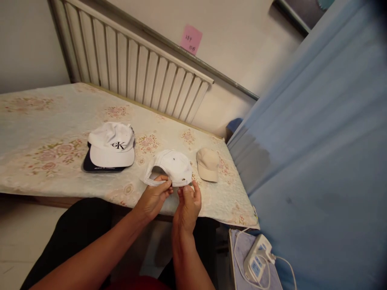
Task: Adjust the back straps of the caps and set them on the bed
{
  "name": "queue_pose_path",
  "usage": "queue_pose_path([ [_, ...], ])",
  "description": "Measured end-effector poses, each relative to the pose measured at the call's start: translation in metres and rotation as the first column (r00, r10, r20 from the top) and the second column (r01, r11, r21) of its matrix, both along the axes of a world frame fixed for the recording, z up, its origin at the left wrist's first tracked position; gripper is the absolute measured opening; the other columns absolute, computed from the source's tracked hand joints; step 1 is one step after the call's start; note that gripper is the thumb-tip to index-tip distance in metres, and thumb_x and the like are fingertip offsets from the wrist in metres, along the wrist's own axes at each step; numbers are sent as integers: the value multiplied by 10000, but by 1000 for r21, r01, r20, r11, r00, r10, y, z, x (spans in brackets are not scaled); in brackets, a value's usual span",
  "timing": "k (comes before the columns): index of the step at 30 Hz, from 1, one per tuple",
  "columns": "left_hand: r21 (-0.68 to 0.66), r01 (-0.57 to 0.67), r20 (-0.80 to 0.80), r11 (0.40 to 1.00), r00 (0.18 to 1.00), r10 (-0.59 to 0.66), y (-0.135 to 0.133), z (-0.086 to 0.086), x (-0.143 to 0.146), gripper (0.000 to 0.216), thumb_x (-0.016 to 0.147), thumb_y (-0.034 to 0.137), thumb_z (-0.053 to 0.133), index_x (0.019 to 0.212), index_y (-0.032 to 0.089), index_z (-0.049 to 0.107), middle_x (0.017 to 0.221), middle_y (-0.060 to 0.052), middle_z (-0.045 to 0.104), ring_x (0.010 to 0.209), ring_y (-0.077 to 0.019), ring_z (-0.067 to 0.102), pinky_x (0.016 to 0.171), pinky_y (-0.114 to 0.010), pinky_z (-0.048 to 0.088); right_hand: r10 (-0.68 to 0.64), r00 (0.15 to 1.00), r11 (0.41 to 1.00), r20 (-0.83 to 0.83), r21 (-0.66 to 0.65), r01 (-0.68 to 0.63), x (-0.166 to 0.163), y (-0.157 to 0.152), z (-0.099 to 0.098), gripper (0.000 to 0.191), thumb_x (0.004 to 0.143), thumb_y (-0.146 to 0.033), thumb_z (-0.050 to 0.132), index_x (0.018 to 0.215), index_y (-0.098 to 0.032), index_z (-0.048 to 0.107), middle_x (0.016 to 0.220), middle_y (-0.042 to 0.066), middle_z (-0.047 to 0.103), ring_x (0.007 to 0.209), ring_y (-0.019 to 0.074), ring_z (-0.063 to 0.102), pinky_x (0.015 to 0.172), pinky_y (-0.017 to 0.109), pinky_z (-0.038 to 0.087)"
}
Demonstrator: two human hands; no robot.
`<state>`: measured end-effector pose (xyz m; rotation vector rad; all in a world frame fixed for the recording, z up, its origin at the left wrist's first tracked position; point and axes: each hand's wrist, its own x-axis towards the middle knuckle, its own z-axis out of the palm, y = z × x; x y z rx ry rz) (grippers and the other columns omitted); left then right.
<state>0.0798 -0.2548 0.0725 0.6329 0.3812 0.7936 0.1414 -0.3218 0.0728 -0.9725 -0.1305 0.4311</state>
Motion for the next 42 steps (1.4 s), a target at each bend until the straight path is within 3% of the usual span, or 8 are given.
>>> queue_pose_path([
  [8, 28, 52, 23, 998, 998, -52, -2, -5, -3, 181, 706, 223, 761, 800, 156, 621, 693, 17, 599, 651, -91, 534, 641, -215, 446, 329, 944, 933, 18, 145, -328, -1, 4, 1, 299, 712, -277, 722, 979, -167, 647, 952, 48, 700, 813, 145, 640, 740, 276, 501],
  [12, -32, 57, 61, 998, 997, -55, 4, 1, 5, 169, 695, 184, 764, 775, 158, 617, 682, 21, 593, 624, -84, 532, 610, -204, 441, 375, 927, 914, 3, 168, -370, 11, 17, 14, 252, 698, -235, 715, 934, -180, 651, 854, 14, 694, 685, 120, 612, 622, 244, 475],
  [18, -93, 131, 195, 987, 975, -111, 21, 29, 37, 146, 691, 87, 738, 761, 129, 617, 705, 14, 597, 579, -68, 519, 534, -186, 420, 172, 960, 982, 221, 36, -185, 34, 32, 45, 199, 703, -249, 694, 879, -162, 656, 794, -6, 675, 694, 111, 600, 697, 256, 488],
  [22, -148, 202, 287, 968, 946, -153, 22, 43, 51, 111, 739, 74, 701, 805, 130, 633, 755, -11, 640, 635, -93, 576, 586, -206, 463, 30, 885, 994, 464, -106, 22, 45, 28, 58, 233, 724, -302, 694, 897, -147, 681, 853, 17, 701, 798, 144, 624, 779, 279, 493],
  [26, -276, 262, 220, 925, 954, -205, 22, 28, 47, 52, 829, 169, 656, 873, 141, 650, 787, -36, 672, 633, -103, 596, 596, -216, 478, 50, 909, 995, 415, -101, -9, 47, 26, 39, 249, 717, -295, 687, 906, -134, 671, 862, 27, 704, 809, 149, 629, 783, 283, 494],
  [32, -336, 423, -47, 842, 885, -463, 19, -21, 11, 427, 866, 539, 554, 873, 126, 661, 756, -61, 657, 589, -104, 579, 571, -214, 460, 113, 978, 989, 176, -111, -94, 38, 29, -12, 174, 687, -282, 683, 778, -158, 601, 648, -52, 583, 575, 90, 516, 572, 220, 440],
  [38, 45, 591, -385, 805, 754, -532, 2, -17, -34, 342, 814, 495, 601, 752, 159, 628, 705, -56, 648, 506, -109, 500, 474, -224, 337, 197, 973, 973, 120, -142, -180, 27, 30, -19, 178, 675, -271, 683, 782, -159, 596, 668, -54, 574, 570, 76, 496, 559, 206, 416],
  [42, 414, 404, -587, 816, 803, -100, 1, -5, -40, 247, 787, 407, 602, 666, 198, 553, 584, 17, 545, 467, -116, 418, 483, -252, 305, 238, 969, 964, 69, -135, -227, 14, 34, -21, 191, 654, -278, 694, 739, -169, 562, 620, -78, 529, 534, 69, 463, 539, 205, 401],
])
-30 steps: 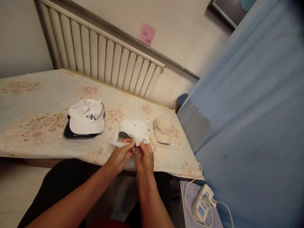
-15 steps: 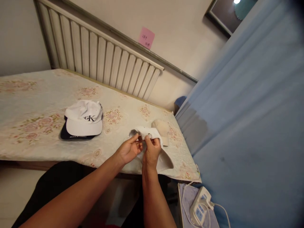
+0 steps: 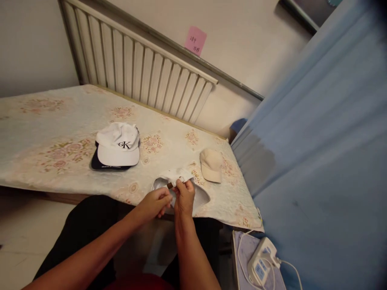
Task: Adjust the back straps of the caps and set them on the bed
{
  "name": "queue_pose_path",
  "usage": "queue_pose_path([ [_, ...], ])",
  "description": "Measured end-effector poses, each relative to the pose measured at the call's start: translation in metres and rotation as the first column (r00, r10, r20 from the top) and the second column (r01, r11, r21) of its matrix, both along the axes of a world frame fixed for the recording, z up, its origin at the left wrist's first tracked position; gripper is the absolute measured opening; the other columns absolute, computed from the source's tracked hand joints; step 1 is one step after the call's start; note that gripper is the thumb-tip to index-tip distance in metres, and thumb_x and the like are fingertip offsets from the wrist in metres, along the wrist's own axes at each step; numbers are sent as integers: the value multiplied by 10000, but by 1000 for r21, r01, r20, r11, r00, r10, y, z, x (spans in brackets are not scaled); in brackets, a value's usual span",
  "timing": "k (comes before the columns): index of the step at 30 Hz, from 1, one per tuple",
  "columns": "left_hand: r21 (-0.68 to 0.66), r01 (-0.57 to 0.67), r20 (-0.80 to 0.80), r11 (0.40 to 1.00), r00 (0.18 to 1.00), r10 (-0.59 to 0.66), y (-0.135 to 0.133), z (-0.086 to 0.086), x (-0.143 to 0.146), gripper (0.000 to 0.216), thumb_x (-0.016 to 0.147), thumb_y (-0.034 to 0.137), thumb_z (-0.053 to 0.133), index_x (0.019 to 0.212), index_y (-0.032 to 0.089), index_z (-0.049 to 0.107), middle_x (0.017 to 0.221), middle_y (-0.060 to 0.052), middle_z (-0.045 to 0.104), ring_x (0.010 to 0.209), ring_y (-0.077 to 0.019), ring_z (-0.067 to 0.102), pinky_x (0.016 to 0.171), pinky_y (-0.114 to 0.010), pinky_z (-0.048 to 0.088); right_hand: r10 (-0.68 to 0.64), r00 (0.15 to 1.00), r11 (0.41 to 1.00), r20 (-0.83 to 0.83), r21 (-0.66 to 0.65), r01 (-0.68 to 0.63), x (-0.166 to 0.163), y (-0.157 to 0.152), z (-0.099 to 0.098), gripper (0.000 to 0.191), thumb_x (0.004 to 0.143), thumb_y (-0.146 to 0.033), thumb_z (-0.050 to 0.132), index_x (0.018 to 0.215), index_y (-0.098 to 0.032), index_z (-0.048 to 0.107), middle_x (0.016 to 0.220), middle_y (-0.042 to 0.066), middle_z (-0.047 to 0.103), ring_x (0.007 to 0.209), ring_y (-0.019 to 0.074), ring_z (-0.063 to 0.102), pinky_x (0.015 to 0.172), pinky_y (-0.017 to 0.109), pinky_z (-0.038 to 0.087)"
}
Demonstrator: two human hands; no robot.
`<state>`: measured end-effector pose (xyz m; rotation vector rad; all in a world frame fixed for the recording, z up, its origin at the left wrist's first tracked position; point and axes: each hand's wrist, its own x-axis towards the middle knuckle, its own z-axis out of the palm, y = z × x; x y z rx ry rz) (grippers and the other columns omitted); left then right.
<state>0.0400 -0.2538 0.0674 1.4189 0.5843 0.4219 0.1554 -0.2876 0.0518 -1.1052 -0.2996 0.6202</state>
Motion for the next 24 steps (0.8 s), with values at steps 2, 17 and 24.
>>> queue_pose_path([
  [2, 287, -215, 60, 933, 977, 207, 5, -2, 3, 155, 759, 325, 624, 685, 204, 563, 610, 26, 516, 540, -136, 447, 547, -266, 336, 46, 999, 999, -19, 18, -45, -8, 1, -3, 202, 647, -276, 701, 744, -172, 557, 628, -77, 533, 546, 72, 476, 549, 206, 405],
  [17, 475, -394, 146, 787, 917, 372, 19, -27, 8, 141, 643, 137, 611, 744, 221, 562, 671, 34, 481, 627, -158, 441, 638, -281, 323, 342, 937, 935, -68, 124, -332, -23, -10, -12, 250, 678, -258, 643, 909, -177, 594, 810, -10, 639, 700, 116, 593, 660, 235, 478],
  [24, 454, -303, 35, 838, 946, 323, 23, -26, 3, 93, 621, 167, 607, 646, 205, 526, 631, 41, 460, 598, -139, 431, 589, -260, 322, 500, 860, 859, -100, 180, -479, -14, -17, -15, 380, 608, -158, 610, 987, -163, 636, 873, 14, 658, 746, 131, 604, 609, 209, 475],
])
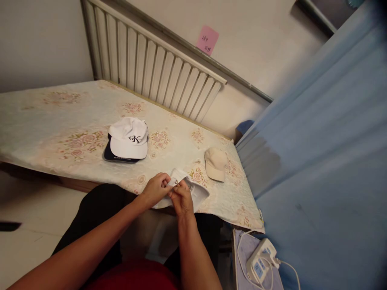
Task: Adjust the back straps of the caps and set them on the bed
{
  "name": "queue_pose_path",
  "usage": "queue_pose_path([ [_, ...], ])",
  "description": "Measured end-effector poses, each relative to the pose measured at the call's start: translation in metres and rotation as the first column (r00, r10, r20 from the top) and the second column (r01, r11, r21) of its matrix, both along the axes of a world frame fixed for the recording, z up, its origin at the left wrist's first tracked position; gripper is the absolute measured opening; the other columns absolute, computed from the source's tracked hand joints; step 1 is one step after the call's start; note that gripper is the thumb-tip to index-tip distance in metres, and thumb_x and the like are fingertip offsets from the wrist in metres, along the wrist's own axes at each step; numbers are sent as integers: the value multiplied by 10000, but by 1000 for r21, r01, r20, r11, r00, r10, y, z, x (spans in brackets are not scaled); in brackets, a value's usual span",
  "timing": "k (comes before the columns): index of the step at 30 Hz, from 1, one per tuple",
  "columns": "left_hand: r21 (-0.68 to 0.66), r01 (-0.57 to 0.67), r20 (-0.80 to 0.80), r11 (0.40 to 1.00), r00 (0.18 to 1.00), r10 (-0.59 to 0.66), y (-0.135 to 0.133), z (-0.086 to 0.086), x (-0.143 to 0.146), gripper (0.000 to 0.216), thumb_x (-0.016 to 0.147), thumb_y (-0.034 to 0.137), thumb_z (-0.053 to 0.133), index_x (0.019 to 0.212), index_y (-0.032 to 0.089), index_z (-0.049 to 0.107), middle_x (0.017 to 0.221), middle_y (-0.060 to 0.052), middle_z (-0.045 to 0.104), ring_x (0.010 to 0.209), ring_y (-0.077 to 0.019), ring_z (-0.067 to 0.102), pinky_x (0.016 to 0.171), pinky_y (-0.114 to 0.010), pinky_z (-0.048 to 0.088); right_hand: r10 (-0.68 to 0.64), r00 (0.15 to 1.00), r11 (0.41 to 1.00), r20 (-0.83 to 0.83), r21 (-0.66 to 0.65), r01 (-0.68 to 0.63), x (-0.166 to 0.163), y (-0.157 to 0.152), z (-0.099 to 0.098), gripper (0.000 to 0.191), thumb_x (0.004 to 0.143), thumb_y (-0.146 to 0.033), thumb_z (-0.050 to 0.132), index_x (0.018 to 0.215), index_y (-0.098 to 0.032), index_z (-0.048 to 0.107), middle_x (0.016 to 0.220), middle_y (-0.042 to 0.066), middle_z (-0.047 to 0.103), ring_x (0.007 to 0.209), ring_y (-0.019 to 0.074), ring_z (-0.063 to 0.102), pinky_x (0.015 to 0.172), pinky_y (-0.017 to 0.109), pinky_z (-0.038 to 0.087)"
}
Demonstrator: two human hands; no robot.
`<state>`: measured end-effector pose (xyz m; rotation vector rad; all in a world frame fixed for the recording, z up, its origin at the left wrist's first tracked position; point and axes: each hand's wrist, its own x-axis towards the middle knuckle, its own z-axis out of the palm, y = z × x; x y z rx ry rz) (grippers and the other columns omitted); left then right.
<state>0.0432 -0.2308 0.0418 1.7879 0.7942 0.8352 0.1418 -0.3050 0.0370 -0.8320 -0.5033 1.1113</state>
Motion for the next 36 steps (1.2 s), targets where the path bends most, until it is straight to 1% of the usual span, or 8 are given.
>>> queue_pose_path([
  [3, -155, 62, 9, 986, 998, -61, 2, -3, -3, 79, 654, 210, 617, 664, 196, 540, 595, 52, 471, 571, -126, 432, 559, -245, 308, 56, 998, 998, 8, -8, -55, 5, -1, -4, 394, 620, -164, 617, 1014, -153, 634, 879, 25, 663, 719, 124, 594, 574, 195, 461],
  [6, -302, 151, 84, 941, 988, -131, 2, -6, -6, 124, 668, 250, 644, 694, 191, 538, 566, 71, 467, 528, -108, 419, 524, -229, 278, 73, 996, 997, 51, -43, -71, 8, -1, -4, 380, 592, -162, 633, 972, -159, 633, 809, 11, 656, 665, 125, 574, 543, 202, 462],
  [11, -417, 244, 193, 876, 965, -176, 0, -3, -8, 178, 664, 278, 678, 699, 185, 531, 558, 65, 521, 522, -110, 472, 529, -219, 304, 102, 988, 993, 119, -71, -94, 11, -1, -3, 342, 581, -182, 665, 921, -164, 633, 784, 15, 670, 636, 133, 577, 537, 223, 487],
  [20, -439, 233, 231, 868, 963, -142, -2, 1, -8, 176, 647, 278, 693, 700, 174, 562, 587, 57, 525, 543, -112, 472, 559, -235, 360, 65, 995, 998, 76, -2, -65, 8, 0, -7, 420, 586, -264, 679, 995, -181, 627, 931, 56, 691, 859, 222, 650, 686, 333, 550],
  [25, -440, 252, 236, 862, 958, -160, -2, -1, -9, 185, 656, 289, 690, 704, 175, 553, 605, 57, 519, 554, -111, 469, 566, -237, 353, 58, 997, 998, 49, -38, -56, 7, -1, -7, 360, 575, -256, 687, 923, -186, 628, 904, 42, 682, 804, 197, 639, 663, 316, 534],
  [29, -443, 251, 234, 861, 959, -160, -1, -3, -10, 188, 662, 297, 686, 698, 180, 543, 603, 56, 516, 553, -111, 465, 567, -236, 346, 77, 997, 997, -30, -20, -78, 7, -1, -9, 335, 572, -203, 692, 899, -184, 618, 843, 3, 657, 731, 138, 612, 688, 270, 507],
  [33, -450, 246, 217, 858, 963, -162, -1, -2, -10, 207, 647, 307, 684, 688, 179, 526, 588, 62, 510, 550, -109, 464, 564, -233, 344, 83, 988, 996, -127, 40, -78, 10, 0, -15, 322, 567, -124, 690, 876, -176, 617, 683, -66, 584, 465, 34, 398, 534, 182, 421],
  [36, -455, 223, 206, 862, 968, -141, -2, -2, -10, 220, 637, 309, 681, 685, 179, 510, 567, 70, 503, 543, -103, 459, 557, -226, 336, 92, 974, 995, -205, 64, -80, 11, 2, -20, 301, 559, -76, 686, 825, -182, 593, 637, -96, 543, 401, 4, 254, 435, 146, 315],
])
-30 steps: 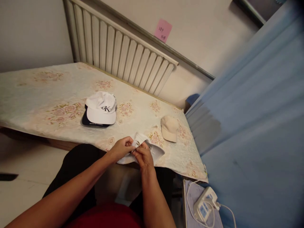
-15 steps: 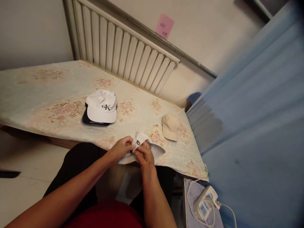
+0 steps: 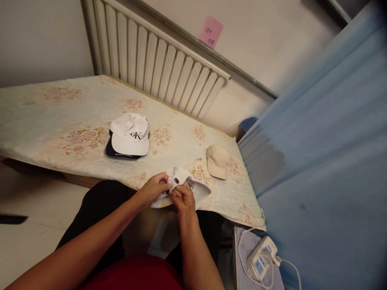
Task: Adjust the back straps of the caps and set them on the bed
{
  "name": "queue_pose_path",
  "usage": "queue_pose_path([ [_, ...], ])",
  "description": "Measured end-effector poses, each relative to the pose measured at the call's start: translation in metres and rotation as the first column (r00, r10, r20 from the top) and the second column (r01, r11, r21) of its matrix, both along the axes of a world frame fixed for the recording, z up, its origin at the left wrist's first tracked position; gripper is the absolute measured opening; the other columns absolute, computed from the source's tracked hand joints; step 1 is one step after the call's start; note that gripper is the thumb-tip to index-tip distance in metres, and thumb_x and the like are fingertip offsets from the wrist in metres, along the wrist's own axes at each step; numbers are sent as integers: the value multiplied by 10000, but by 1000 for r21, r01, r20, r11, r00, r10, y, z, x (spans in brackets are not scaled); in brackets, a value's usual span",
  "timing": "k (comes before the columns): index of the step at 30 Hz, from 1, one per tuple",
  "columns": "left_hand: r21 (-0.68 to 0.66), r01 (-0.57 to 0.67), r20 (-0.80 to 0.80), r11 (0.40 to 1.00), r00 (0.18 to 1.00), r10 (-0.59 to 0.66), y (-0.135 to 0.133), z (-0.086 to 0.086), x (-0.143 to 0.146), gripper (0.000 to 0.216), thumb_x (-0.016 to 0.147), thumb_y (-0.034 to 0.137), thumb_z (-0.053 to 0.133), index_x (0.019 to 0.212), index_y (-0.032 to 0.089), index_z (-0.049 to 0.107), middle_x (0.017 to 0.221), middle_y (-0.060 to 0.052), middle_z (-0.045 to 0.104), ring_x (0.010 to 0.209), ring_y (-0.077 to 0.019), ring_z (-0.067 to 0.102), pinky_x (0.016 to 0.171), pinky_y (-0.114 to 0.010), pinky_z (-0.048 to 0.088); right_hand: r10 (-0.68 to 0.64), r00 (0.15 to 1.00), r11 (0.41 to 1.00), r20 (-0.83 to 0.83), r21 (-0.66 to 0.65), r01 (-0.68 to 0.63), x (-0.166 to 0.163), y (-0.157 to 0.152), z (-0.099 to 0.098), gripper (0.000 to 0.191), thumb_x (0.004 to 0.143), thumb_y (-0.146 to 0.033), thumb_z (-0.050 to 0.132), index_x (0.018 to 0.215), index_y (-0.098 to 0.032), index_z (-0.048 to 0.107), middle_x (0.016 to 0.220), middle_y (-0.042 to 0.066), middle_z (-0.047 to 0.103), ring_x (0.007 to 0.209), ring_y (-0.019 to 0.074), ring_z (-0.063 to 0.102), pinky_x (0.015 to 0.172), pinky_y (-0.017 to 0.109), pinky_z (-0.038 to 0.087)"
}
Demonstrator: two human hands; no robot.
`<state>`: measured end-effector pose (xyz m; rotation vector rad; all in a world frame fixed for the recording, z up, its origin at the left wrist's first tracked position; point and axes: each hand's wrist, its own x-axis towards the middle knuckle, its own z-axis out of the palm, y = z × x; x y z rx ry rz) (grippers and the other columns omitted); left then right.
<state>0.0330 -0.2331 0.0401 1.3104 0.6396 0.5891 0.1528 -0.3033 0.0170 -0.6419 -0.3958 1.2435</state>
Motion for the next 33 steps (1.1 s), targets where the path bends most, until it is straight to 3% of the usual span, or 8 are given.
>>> queue_pose_path([
  [3, 7, -45, -6, 999, 999, 45, 0, -1, 0, 210, 647, 290, 670, 689, 184, 494, 537, 81, 487, 524, -92, 436, 540, -214, 306, 9, 999, 1000, -44, 16, -8, -1, -1, -1, 305, 578, -79, 679, 839, -198, 578, 674, -76, 571, 462, 31, 406, 480, 160, 374],
  [7, -28, -77, 31, 997, 996, 78, -1, -2, 0, 217, 644, 275, 674, 686, 188, 480, 532, 88, 478, 507, -81, 411, 525, -210, 284, 33, 999, 999, -12, 2, -33, -3, -4, -1, 322, 621, -166, 692, 924, -204, 590, 860, 1, 661, 719, 129, 604, 606, 236, 474],
  [13, -98, -74, 86, 992, 993, 82, -2, -2, 1, 231, 664, 327, 685, 737, 174, 528, 550, 82, 489, 528, -80, 416, 545, -215, 299, 6, 1000, 1000, -2, -15, -6, -4, -3, -5, 363, 605, -191, 713, 945, -230, 592, 920, -4, 679, 775, 141, 627, 642, 246, 491],
  [21, -45, -71, 90, 996, 993, 75, -4, 1, 2, 230, 759, 380, 620, 709, 170, 540, 601, 59, 503, 583, -98, 438, 589, -236, 328, 10, 1000, 999, 14, -35, -10, -5, -2, -5, 355, 617, -214, 724, 951, -218, 605, 913, 7, 674, 751, 138, 621, 630, 242, 491],
  [33, 198, -17, -97, 980, 995, 37, 1, -1, 0, 161, 733, 299, 541, 630, 191, 481, 625, 45, 472, 634, -129, 447, 596, -257, 340, 0, 996, 999, 88, -39, 4, -7, -2, -11, 329, 619, -187, 760, 923, -213, 635, 788, -29, 660, 644, 107, 587, 595, 219, 492],
])
